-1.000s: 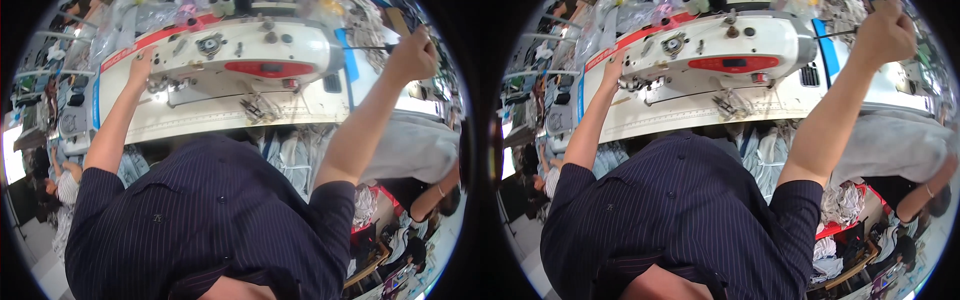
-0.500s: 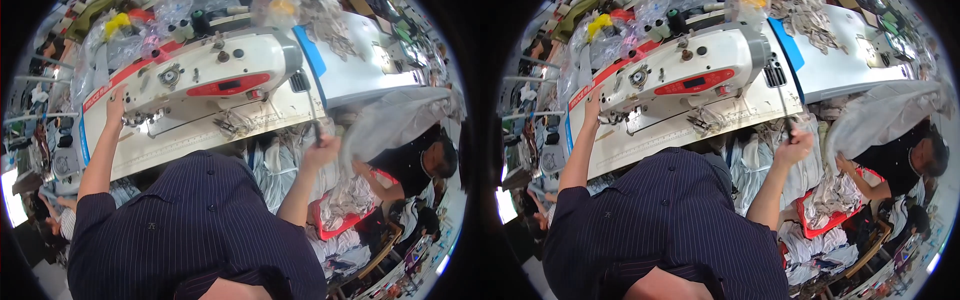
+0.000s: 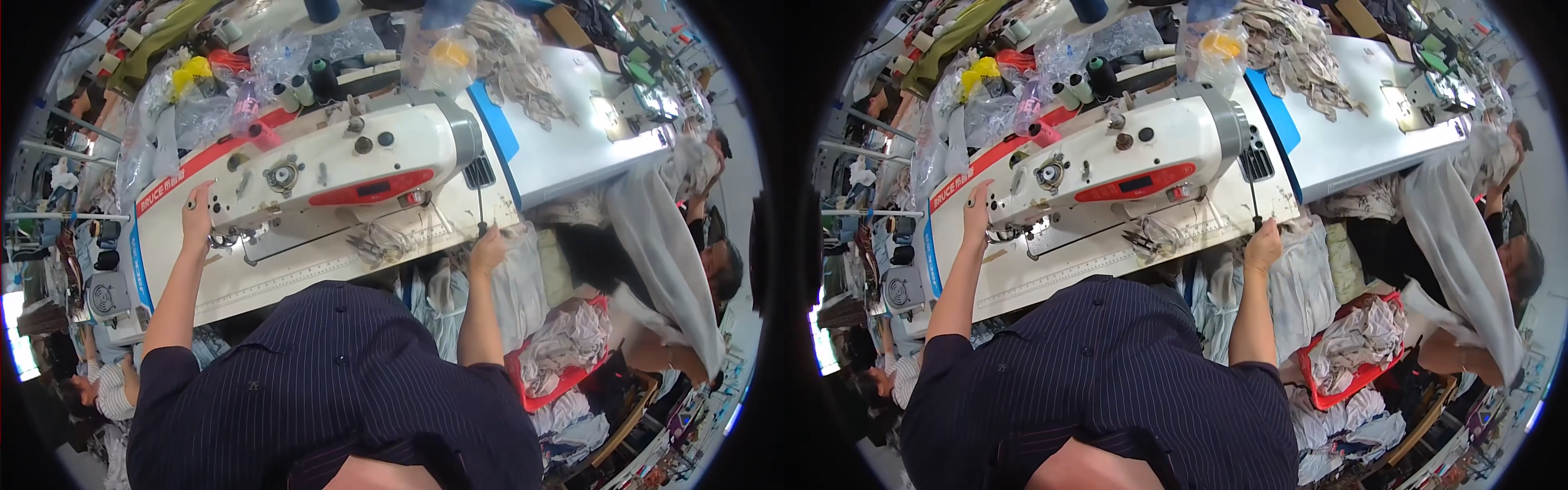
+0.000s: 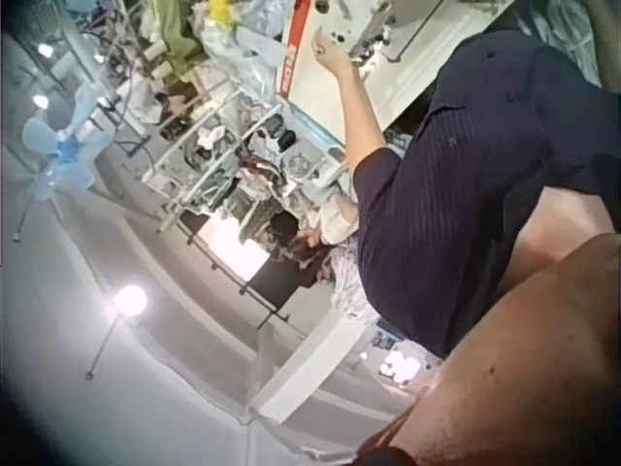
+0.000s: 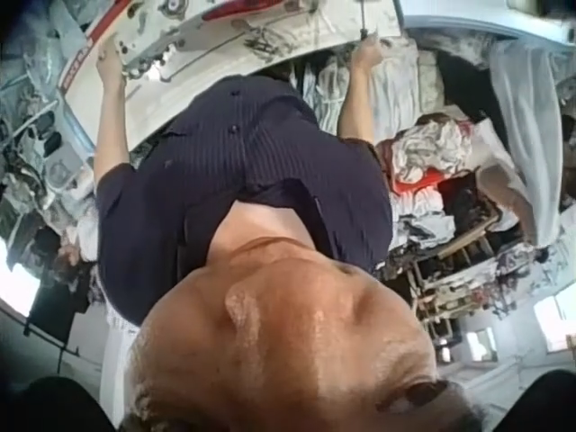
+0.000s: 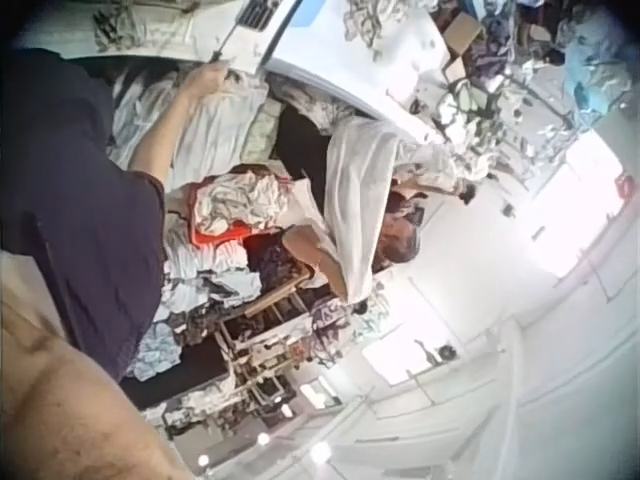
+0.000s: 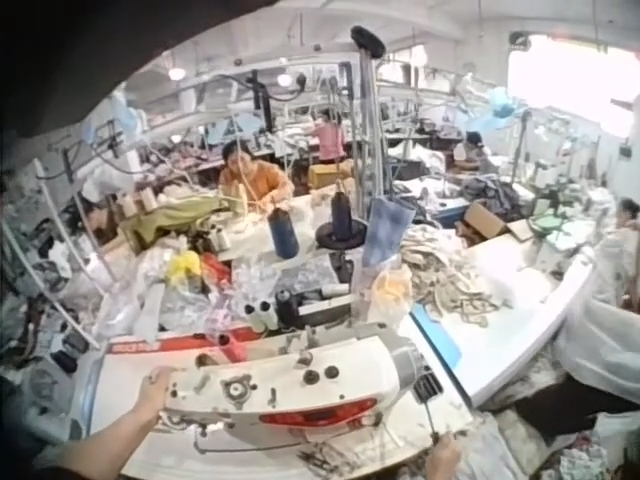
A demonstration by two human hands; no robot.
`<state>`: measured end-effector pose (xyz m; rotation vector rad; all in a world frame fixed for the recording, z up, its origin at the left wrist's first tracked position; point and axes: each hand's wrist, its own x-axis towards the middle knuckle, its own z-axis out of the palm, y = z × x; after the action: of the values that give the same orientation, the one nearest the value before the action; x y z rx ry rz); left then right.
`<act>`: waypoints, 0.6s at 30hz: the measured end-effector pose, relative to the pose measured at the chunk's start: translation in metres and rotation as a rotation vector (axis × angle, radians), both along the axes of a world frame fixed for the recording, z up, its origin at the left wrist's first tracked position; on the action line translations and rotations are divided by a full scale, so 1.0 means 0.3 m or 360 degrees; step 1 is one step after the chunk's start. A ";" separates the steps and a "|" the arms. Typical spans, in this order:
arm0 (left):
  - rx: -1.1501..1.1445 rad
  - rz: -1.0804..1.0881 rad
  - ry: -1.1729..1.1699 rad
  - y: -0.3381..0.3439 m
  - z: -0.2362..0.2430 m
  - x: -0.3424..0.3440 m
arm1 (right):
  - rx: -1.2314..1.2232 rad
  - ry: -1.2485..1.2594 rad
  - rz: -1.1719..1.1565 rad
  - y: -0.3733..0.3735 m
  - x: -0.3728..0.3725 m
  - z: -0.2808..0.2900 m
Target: Using a screwdriver to adjust and repair an industrial sewing machine in a garment factory.
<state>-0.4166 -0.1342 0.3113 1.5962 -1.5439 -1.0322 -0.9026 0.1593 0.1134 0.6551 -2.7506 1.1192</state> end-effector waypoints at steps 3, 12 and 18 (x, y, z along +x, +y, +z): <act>0.0069 0.0066 0.0075 0.000 -0.010 0.009 | -0.0076 -0.0116 0.0002 -0.002 0.021 -0.025; 0.0030 0.0052 0.0055 -0.005 -0.015 -0.014 | 0.0069 -0.0122 0.0122 0.056 -0.042 -0.119; 0.0060 0.0032 0.0074 -0.012 -0.020 -0.007 | 0.0181 0.0472 0.0211 0.407 0.021 -0.181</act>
<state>-0.4188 -0.1380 0.3053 1.5990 -1.4824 -1.0859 -0.8964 0.2814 0.0590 0.9464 -2.5597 0.8139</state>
